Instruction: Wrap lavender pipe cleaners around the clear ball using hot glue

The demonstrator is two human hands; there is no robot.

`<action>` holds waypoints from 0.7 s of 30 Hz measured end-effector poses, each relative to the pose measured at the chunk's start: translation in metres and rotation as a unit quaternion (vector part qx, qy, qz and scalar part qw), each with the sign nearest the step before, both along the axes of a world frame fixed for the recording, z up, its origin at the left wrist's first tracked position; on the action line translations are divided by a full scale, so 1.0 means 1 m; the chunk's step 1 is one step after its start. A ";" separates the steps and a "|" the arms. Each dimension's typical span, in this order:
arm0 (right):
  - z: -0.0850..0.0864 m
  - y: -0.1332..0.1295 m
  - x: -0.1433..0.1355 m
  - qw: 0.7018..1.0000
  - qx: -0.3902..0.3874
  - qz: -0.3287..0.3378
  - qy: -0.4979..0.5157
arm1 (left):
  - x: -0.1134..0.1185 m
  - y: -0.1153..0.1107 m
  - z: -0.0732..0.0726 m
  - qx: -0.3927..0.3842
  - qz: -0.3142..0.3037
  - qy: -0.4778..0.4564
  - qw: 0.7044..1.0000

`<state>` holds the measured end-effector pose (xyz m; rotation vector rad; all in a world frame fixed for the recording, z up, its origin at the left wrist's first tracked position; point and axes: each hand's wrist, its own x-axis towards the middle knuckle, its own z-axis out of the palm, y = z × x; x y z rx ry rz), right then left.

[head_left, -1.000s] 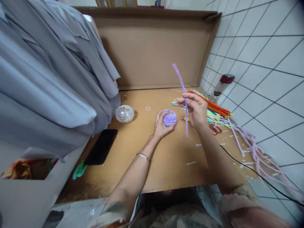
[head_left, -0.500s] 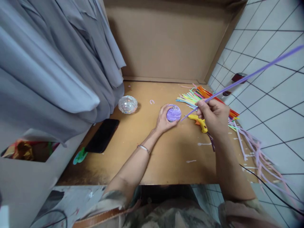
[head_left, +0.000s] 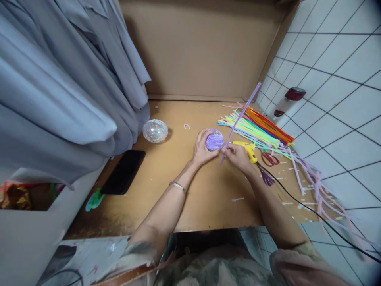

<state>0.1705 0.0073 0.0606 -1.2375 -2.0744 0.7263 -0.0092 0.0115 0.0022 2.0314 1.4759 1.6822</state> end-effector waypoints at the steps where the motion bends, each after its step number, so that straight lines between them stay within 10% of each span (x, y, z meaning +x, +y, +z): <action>1: -0.001 0.000 0.001 1.000 -0.019 0.012 -0.001 | 0.000 0.000 0.000 0.003 -0.002 0.000 1.000; 11: 0.073 0.008 -0.016 0.969 0.164 -0.101 0.156 | -0.002 0.005 -0.005 0.011 -0.007 -0.002 1.000; 21: 0.024 0.030 -0.022 0.992 0.094 -0.073 0.037 | -0.004 0.003 -0.004 0.001 -0.040 0.014 0.999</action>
